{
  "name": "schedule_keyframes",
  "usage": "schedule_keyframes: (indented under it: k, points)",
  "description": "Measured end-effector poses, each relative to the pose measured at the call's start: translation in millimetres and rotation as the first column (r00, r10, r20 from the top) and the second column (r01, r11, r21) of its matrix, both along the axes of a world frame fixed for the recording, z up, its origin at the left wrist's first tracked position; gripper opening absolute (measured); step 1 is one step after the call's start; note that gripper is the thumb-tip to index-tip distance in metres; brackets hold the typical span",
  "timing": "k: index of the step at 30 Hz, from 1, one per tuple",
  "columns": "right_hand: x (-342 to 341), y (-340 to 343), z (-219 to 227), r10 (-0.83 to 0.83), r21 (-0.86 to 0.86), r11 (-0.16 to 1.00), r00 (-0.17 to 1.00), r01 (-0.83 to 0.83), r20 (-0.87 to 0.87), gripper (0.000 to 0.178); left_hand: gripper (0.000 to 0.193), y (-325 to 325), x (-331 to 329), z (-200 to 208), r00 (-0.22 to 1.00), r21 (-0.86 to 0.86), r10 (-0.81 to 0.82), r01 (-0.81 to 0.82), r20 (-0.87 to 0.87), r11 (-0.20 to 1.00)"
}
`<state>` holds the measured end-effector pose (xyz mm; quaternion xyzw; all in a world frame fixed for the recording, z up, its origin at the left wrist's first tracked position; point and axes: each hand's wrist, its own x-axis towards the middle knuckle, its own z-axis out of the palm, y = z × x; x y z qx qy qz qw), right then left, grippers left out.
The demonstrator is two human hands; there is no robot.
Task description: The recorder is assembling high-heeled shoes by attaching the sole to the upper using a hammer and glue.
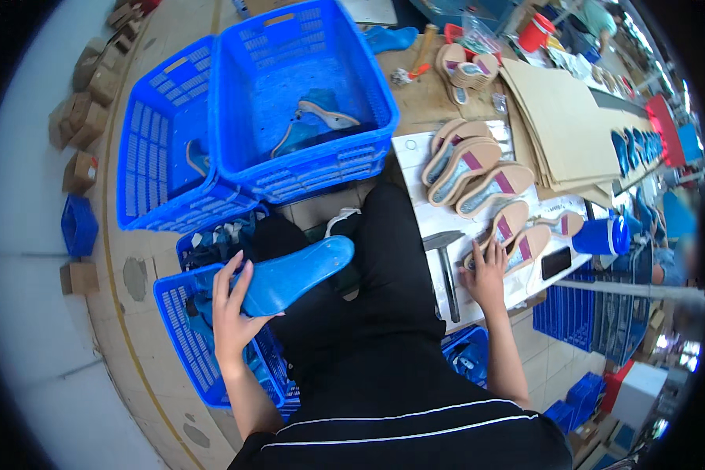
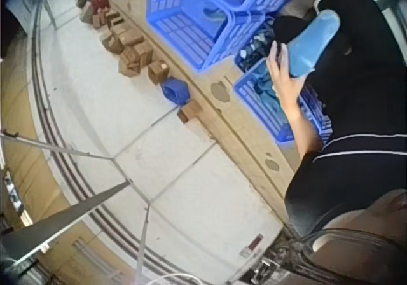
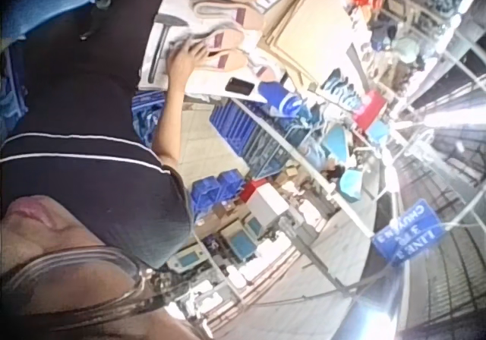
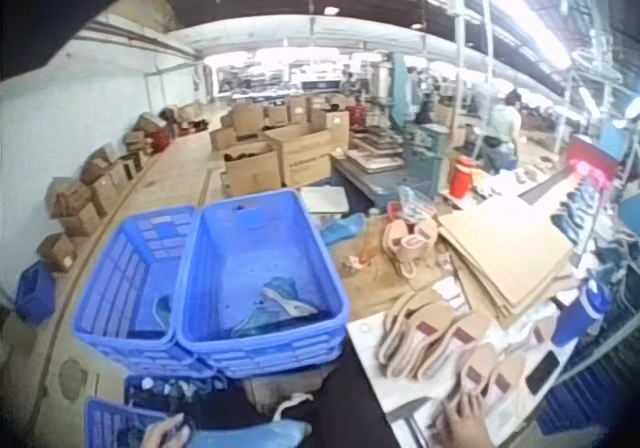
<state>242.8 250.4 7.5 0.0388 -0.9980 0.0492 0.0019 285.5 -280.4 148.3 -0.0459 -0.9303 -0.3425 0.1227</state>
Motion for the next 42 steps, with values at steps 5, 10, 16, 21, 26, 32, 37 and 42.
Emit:
schedule_keyframes:
  k: [5, 10, 16, 21, 26, 32, 37, 42]
  points:
    - [7, -6, 44, -0.075, -0.310, 0.951, 0.980, 0.015, -0.182, 0.052, 0.122, -11, 19, -29, 0.982, 0.155, 0.184, -0.189, 0.048, 0.970]
    - [-10, -43, 131, -0.642, -0.878, 0.470, 0.718, 0.093, -0.268, 0.042, 0.143, -6, 27, -52, 0.984, 0.711, 0.154, -0.172, 0.090, 0.682]
    - [-44, -164, 169, -0.207, -0.949, -0.191, 0.935, 0.251, 0.289, 0.046, 0.140, 0, 18, -35, 0.992, 0.879, 0.123, -0.055, -0.005, 0.474]
    - [-48, -253, 145, 0.223, -0.969, -0.022, 0.946, 0.244, 0.233, 0.042, 0.131, -7, 20, -37, 0.989, 0.863, 0.135, -0.020, -0.056, 0.505]
    - [-49, -264, 131, 0.313, -0.910, 0.395, 0.950, -0.124, 0.006, 0.040, 0.084, -5, 23, -33, 0.991, 0.783, 0.126, -0.116, 0.049, 0.611]
    - [-58, -250, 135, 0.505, -0.883, 0.421, 0.862, -0.206, 0.040, 0.062, 0.044, -13, 17, -40, 0.963, 0.721, 0.250, -0.244, 0.102, 0.648]
    - [-77, -240, 136, 0.584, -0.783, 0.507, 0.812, -0.361, 0.004, 0.066, 0.039, -18, 10, -37, 0.955, 0.709, 0.274, -0.269, 0.110, 0.652]
    - [-88, -232, 132, 0.623, -0.787, 0.485, 0.782, -0.382, 0.004, 0.063, 0.041, -25, 4, -24, 0.960, 0.599, 0.239, -0.279, 0.148, 0.750]
